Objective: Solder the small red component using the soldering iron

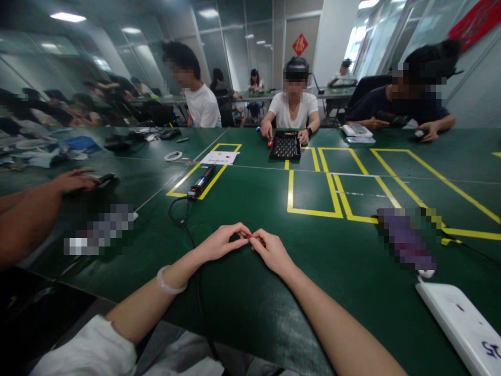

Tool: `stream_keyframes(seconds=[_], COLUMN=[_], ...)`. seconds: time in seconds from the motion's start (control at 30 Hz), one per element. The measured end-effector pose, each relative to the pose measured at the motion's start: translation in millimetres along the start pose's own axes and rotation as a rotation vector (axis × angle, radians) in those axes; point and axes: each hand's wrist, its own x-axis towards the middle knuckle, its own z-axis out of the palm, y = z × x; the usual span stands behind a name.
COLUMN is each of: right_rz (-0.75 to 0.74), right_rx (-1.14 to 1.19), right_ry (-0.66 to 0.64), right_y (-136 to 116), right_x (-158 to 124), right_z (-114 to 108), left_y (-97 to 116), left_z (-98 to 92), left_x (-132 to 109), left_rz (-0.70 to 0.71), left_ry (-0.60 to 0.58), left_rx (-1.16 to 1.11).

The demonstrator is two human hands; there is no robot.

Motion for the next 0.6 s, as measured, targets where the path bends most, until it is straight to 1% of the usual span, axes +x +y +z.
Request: stream_keyframes(seconds=[0.13, 0.37, 0.5, 0.6], right_rz=[0.007, -0.013, -0.036, -0.026], right_rx=[-0.015, 0.144, 0.127, 0.101], right_ry=[-0.003, 0.038, 0.061, 0.07], right_y=[1.3, 4.9, 5.1, 4.1], right_x=[1.0, 0.2, 0.5, 0.8], right_z=[-0.4, 2.9, 3.5, 2.7], left_y=[-0.1, -4.0, -5.0, -5.0], left_z=[0.1, 0.0, -0.1, -0.7], left_x=[0.2, 1.2, 1.1, 0.8], left_rz=[0.026, 0.015, 0.019, 0.018], left_ry=[0.018, 0.032, 0.035, 0.029], left_rx=[-0.005, -0.011, -0.022, -0.018])
